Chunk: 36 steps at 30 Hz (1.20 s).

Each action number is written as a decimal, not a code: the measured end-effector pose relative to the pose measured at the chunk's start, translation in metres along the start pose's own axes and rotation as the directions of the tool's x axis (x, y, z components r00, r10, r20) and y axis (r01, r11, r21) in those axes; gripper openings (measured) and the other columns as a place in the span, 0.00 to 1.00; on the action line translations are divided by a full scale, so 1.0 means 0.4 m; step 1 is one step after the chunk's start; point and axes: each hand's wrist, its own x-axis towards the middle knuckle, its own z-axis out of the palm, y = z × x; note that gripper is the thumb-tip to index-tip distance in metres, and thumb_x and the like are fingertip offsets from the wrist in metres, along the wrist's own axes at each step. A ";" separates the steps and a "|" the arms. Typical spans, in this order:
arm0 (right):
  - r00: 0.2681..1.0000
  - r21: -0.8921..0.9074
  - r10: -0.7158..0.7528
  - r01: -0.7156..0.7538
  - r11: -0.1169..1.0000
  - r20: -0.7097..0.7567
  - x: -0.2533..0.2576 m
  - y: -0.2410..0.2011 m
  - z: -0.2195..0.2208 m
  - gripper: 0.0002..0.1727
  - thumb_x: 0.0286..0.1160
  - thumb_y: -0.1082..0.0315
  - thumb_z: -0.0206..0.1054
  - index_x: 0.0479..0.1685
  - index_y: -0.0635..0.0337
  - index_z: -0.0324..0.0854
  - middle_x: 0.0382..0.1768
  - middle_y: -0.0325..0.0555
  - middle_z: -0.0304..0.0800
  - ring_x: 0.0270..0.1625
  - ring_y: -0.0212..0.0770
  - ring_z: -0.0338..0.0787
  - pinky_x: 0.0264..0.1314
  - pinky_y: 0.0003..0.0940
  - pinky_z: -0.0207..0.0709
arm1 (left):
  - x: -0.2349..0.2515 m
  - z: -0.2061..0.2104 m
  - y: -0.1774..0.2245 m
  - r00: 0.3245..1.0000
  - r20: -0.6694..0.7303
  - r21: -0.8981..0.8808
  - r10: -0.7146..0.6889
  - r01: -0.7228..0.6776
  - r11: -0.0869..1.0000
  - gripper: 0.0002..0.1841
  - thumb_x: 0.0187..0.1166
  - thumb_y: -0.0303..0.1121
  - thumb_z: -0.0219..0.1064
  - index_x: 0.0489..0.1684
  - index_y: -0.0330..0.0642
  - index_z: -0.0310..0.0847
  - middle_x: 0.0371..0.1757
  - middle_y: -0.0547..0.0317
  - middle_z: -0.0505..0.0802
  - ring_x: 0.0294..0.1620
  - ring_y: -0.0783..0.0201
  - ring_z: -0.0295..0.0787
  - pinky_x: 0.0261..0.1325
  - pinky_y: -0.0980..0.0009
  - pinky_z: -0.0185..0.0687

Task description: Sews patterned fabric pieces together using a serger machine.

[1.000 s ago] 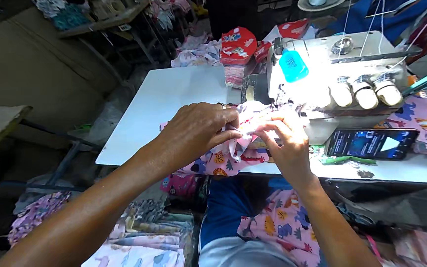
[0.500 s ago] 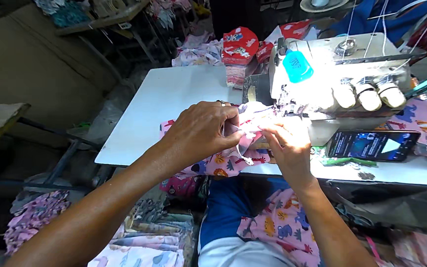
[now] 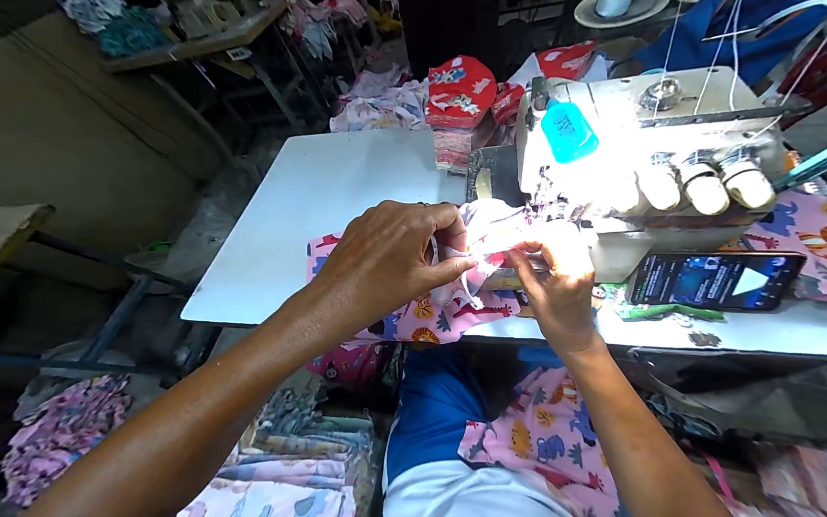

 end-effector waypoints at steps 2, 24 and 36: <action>0.999 -0.023 -0.042 0.042 0.999 -0.006 -0.004 0.007 0.004 0.06 0.74 0.68 0.75 0.41 0.61 0.91 0.44 0.53 0.92 0.53 0.50 0.89 0.57 0.43 0.78 | 0.000 0.003 -0.004 0.999 -0.032 0.040 0.012 -0.010 0.999 0.11 0.77 0.49 0.68 0.38 0.54 0.87 0.27 0.73 0.86 0.25 0.74 0.78 0.30 0.72 0.70; 0.998 0.013 -0.041 0.040 0.999 0.045 0.021 0.016 -0.025 0.07 0.69 0.71 0.76 0.42 0.64 0.89 0.39 0.51 0.91 0.44 0.47 0.88 0.53 0.41 0.79 | 0.016 0.021 -0.018 0.985 -0.025 0.025 0.168 -0.168 0.986 0.07 0.75 0.40 0.68 0.40 0.51 0.91 0.33 0.66 0.82 0.28 0.71 0.77 0.30 0.73 0.69; 0.983 0.052 -0.092 0.084 0.995 0.159 0.026 0.028 -0.076 0.08 0.77 0.67 0.72 0.41 0.63 0.93 0.42 0.53 0.93 0.51 0.48 0.90 0.60 0.40 0.79 | -0.001 0.027 -0.005 0.970 -0.009 0.088 0.242 -0.240 0.967 0.10 0.76 0.45 0.66 0.34 0.52 0.89 0.32 0.66 0.82 0.28 0.70 0.77 0.29 0.72 0.67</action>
